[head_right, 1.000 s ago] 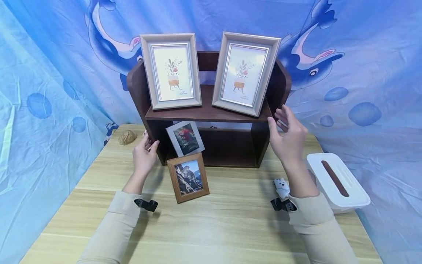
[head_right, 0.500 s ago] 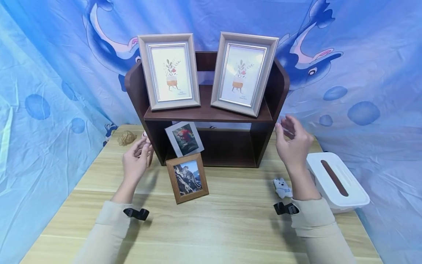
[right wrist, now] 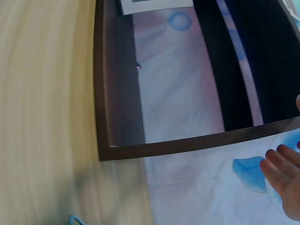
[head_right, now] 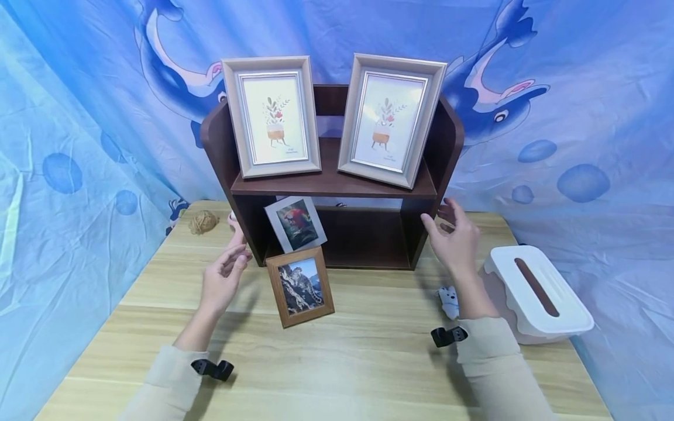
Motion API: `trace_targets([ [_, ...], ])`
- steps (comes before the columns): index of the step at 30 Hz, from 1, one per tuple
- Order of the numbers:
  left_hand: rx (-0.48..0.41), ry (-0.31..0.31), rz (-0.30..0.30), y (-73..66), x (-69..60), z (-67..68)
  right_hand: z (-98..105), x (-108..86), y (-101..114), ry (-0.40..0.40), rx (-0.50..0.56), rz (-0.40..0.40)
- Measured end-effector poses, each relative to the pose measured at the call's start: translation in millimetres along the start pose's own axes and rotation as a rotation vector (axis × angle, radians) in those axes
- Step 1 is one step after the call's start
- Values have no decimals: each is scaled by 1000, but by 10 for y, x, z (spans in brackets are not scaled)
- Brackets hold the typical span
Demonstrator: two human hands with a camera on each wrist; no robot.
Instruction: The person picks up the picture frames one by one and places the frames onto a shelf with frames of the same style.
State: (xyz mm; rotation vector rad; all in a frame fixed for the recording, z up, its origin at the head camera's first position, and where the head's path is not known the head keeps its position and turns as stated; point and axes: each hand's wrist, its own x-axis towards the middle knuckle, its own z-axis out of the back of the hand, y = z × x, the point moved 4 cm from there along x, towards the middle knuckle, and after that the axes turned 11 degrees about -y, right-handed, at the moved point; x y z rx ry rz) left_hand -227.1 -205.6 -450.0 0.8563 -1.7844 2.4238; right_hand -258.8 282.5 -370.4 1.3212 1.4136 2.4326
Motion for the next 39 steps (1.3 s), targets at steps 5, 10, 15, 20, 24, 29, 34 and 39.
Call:
trace_targets([
  [5, -62, 83, 51, 8, -149, -46, -154, -88, -95, 118, -9, -45],
  [10, -71, 145, 61, -215, -264, -58, -239, -126, -141, 95, -48, 51],
  [15, -69, 167, 66, -298, -307, -76, -240, -134, -139, 8, -82, 141],
  [20, -93, 184, 104, -296, -326, -101, -235, -134, -135, -6, -94, 166],
  [24, -114, 206, 121, -171, -346, -153, -244, -117, -117, -2, -92, 181],
  [29, -147, 190, 121, 95, -378, -223, -268, -100, -104, 8, -83, 175],
  [34, -160, 198, 122, 94, -428, -260, -283, -104, -102, 23, -61, 147],
  [39, -146, 215, 158, 110, -459, -293, -279, -110, -93, 26, -63, 146],
])
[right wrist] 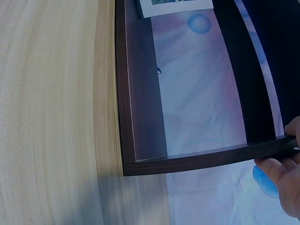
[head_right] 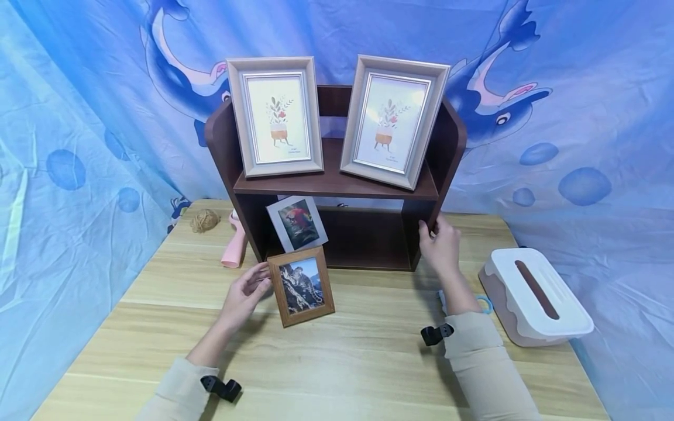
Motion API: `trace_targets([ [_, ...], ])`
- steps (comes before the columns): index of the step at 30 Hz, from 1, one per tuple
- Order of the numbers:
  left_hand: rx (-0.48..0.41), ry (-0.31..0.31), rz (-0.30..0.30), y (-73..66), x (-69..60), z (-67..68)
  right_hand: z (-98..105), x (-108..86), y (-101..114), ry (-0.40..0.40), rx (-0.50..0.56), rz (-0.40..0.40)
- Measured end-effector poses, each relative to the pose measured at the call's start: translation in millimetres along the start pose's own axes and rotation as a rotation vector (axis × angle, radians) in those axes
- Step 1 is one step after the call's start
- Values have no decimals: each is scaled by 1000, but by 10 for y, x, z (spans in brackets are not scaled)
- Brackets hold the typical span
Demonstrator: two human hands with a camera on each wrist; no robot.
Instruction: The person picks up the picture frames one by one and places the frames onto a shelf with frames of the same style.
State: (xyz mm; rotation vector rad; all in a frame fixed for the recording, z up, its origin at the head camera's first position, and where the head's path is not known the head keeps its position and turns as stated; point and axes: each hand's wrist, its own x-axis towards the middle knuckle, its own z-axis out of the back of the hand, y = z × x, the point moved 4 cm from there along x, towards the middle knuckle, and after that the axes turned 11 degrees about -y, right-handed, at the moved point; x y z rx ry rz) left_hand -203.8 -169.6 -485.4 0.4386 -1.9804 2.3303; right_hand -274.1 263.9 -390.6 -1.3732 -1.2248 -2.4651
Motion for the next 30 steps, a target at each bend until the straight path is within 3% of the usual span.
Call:
trace_targets([
  [7, 34, 39, 158, 74, -28, -73, 9, -9, -8, -1, -9, -5],
  [12, 26, 53, 223, 123, -62, -161, 14, -6, -15, -10, -5, -6],
  [20, -8, -2, 364, 205, -153, -204, 4, -29, -28, -9, -31, -2],
  [25, -6, -27, 374, 207, -154, -204, -1, -47, -25, -1, -14, -25],
  [30, -15, -19, 329, 149, -128, -222, -6, -22, -26, -10, -19, -30],
])
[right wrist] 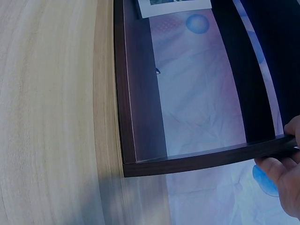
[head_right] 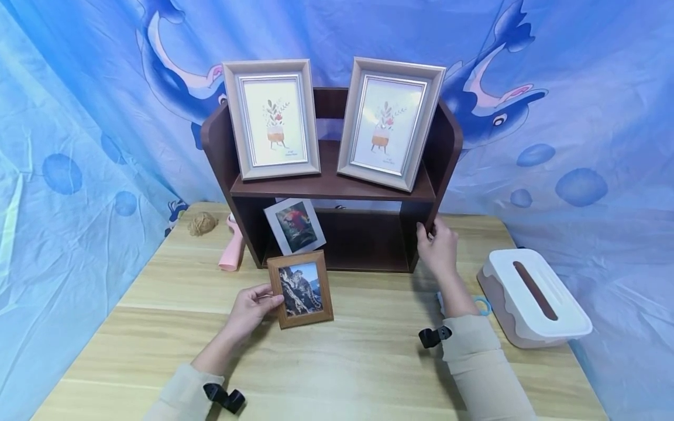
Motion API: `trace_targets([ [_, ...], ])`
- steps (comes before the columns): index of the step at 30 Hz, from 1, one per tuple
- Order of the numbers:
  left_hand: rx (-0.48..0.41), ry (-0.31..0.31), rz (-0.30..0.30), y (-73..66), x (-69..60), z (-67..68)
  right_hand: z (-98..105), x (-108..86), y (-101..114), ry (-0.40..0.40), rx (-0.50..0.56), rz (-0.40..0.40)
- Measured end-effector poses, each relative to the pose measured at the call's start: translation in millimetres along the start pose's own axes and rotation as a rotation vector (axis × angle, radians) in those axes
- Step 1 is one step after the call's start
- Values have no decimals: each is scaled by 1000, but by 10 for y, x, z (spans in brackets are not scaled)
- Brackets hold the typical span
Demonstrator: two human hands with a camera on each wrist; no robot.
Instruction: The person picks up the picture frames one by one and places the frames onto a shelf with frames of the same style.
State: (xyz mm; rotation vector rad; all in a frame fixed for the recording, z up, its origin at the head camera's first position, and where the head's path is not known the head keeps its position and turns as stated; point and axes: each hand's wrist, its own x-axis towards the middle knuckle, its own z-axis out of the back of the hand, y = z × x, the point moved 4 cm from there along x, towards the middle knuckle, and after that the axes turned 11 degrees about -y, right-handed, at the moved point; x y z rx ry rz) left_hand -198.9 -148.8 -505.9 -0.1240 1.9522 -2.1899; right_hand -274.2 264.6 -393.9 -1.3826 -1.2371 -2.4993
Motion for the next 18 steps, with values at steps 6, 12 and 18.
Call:
trace_targets([
  [6, 28, 1, -67, -71, 15, -33, 0, -1, -3, 3, 6, 10],
  [12, 59, -2, -91, -145, 73, -99, 3, -1, 9, 6, -5, 19],
  [18, 86, 14, -150, -271, 140, -186, 4, 7, 11, 15, 6, 20],
])
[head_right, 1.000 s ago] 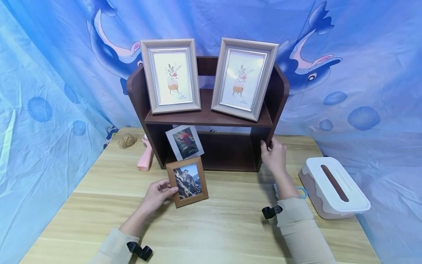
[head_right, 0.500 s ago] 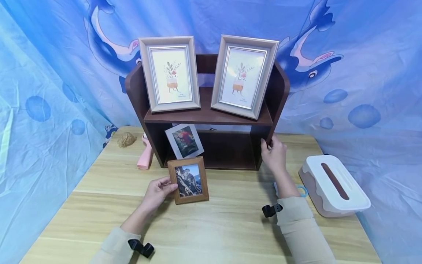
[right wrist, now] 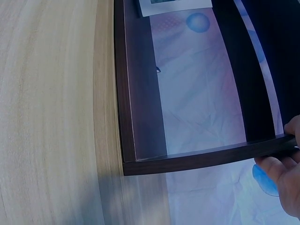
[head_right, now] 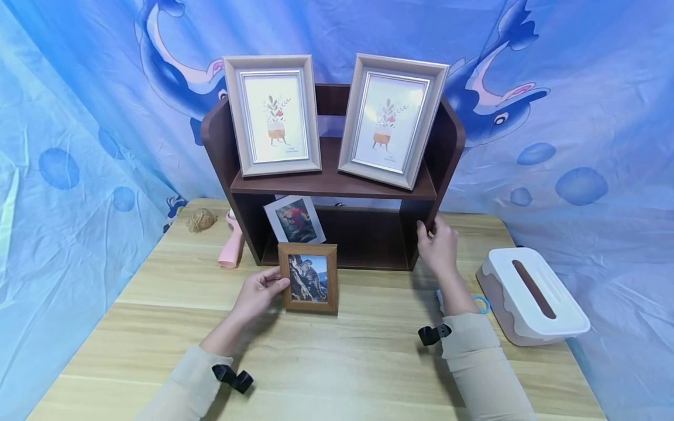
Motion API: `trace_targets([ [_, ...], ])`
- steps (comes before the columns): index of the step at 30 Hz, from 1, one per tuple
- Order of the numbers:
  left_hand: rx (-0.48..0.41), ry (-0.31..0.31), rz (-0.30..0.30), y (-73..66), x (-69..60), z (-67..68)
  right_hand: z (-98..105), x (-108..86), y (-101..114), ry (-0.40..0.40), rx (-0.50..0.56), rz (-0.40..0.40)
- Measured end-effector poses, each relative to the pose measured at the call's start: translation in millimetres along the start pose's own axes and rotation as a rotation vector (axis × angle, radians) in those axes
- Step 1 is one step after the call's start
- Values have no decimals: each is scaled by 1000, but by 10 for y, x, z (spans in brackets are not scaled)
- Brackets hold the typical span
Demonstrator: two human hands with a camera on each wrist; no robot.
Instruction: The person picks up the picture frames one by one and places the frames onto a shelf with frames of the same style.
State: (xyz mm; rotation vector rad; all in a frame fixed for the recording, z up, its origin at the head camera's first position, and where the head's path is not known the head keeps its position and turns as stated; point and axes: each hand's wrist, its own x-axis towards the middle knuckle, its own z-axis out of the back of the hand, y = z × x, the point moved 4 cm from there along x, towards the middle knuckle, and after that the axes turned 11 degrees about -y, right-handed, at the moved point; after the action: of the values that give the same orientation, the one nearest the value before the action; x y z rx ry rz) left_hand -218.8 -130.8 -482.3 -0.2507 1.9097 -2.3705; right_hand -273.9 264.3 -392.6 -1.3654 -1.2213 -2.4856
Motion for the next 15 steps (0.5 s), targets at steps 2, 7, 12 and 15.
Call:
trace_targets([
  [2, 1, 8, -15, -31, 25, -28, 2, -7, -6, 1, 0, -7],
  [7, 8, 18, -63, -94, 78, -88, 10, -23, -11, 2, -5, -8],
  [12, -38, 55, -98, -172, 139, -152, 10, -17, -7, 0, -3, -6],
  [15, -83, 55, -79, -208, 189, -191, 4, -5, -2, 1, -4, -1],
])
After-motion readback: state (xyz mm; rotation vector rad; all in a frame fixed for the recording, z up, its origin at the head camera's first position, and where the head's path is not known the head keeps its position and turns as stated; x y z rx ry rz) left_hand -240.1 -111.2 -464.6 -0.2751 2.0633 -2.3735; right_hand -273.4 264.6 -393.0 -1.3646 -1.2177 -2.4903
